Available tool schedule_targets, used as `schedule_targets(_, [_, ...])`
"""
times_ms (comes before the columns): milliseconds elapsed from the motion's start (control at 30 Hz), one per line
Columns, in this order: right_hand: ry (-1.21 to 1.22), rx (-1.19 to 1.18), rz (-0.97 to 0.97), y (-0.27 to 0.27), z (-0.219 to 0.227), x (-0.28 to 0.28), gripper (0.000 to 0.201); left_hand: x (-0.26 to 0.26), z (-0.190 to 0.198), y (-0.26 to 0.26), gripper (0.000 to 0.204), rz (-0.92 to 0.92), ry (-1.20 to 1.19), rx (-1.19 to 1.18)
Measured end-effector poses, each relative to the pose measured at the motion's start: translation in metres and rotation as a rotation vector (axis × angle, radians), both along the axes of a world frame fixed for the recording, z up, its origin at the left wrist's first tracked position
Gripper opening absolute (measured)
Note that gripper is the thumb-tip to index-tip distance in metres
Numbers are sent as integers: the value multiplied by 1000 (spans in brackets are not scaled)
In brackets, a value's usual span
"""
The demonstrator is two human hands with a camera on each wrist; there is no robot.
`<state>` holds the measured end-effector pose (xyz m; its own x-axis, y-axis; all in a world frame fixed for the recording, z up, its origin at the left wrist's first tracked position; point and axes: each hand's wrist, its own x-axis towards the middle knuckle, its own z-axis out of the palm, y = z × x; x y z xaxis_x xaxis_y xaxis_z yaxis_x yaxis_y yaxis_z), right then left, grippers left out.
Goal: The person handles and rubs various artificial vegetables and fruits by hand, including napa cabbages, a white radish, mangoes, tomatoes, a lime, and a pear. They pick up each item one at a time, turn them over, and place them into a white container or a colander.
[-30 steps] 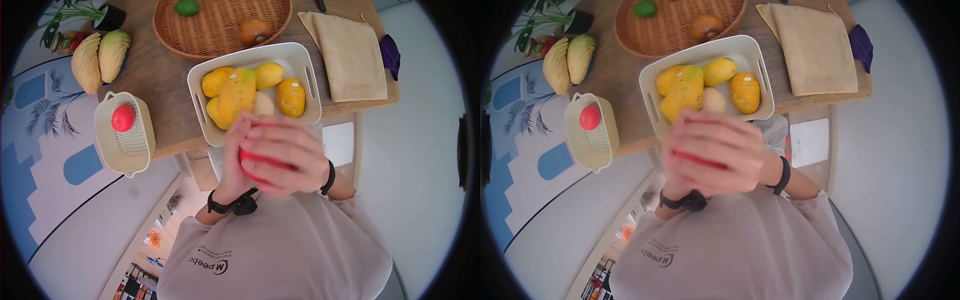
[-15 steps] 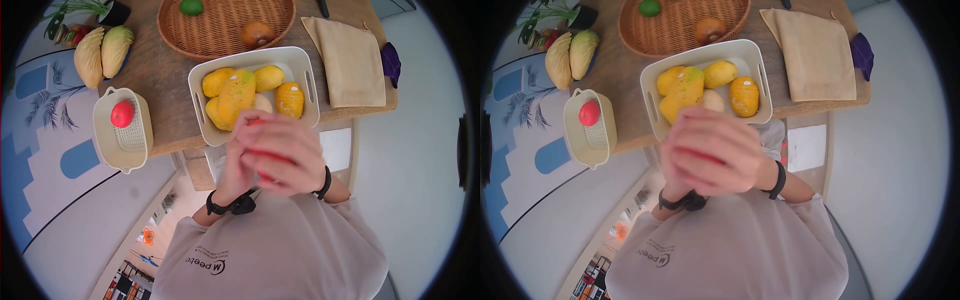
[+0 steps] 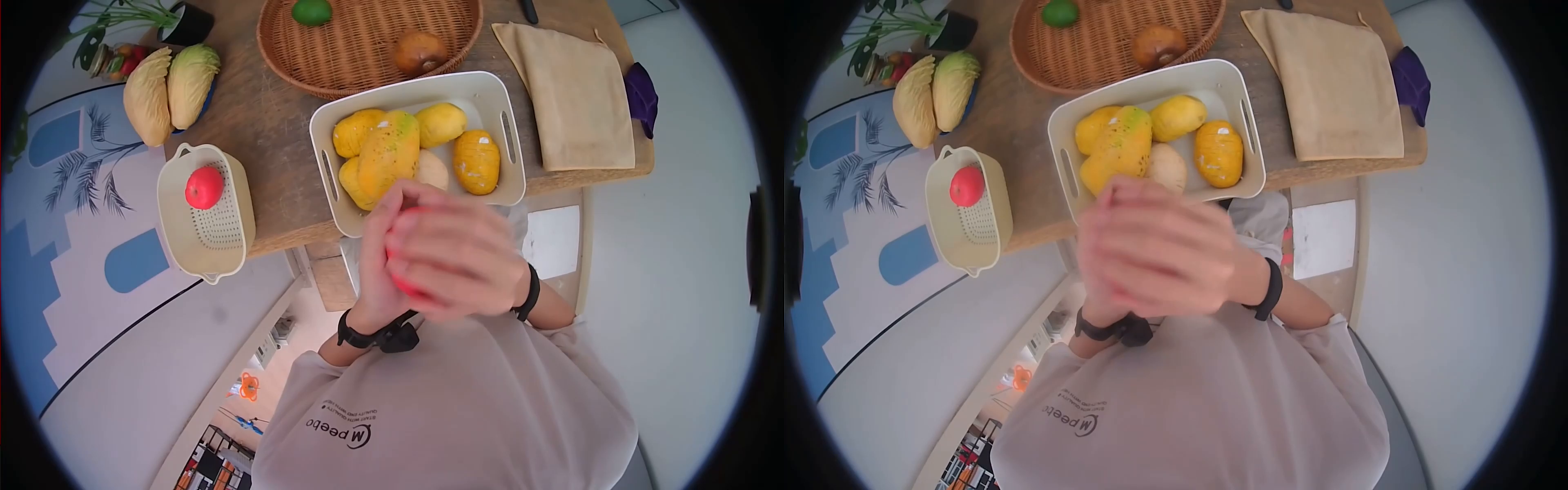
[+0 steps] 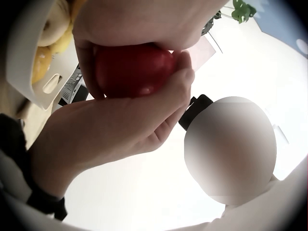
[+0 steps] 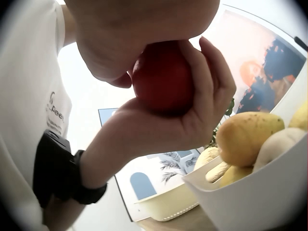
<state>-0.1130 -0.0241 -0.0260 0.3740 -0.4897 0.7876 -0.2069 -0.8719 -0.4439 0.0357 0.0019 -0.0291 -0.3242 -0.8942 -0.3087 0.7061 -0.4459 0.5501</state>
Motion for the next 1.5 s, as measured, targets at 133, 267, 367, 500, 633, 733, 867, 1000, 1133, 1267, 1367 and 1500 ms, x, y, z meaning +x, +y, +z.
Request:
schedule_targets(133, [6,105,-30,6,8,7,26,-3,17,0,45,98,102,25])
schedule_targets(267, [112,-26,19,9,10,2,25,7,5,0,48,60,56,-28])
schedule_targets(367, [7,96,-112,0,15,10,25,4,21,5,50,102,-97,11])
schedule_targets(500, [-34,125,-145,-1,14,19,30,13,27,-4,47,-69,-468,-198])
schedule_targets(633, [-14,203,-180,-8,26,14,27,7,19,12,42,106,-379,-19])
schedule_targets(733, [-43,175,-150,-10,16,18,28,7,13,13,42,105,-304,11])
schedule_targets(867, [-62,104,-101,-4,9,15,29,15,18,1,45,-9,-8,-10])
schedule_targets(1000, [0,176,-124,-8,26,8,28,-5,38,3,42,188,-218,117])
schedule_targets(1133, [6,43,-24,0,17,7,19,3,24,-2,44,-17,58,-26])
schedule_targets(1267, [-48,69,-82,-2,24,0,14,4,23,-3,42,64,204,-9])
schedule_targets(1367, [13,248,-232,-1,31,4,11,1,24,1,38,80,98,103])
schedule_targets(1500, [66,5,95,28,10,14,23,15,8,-8,37,-34,336,-15])
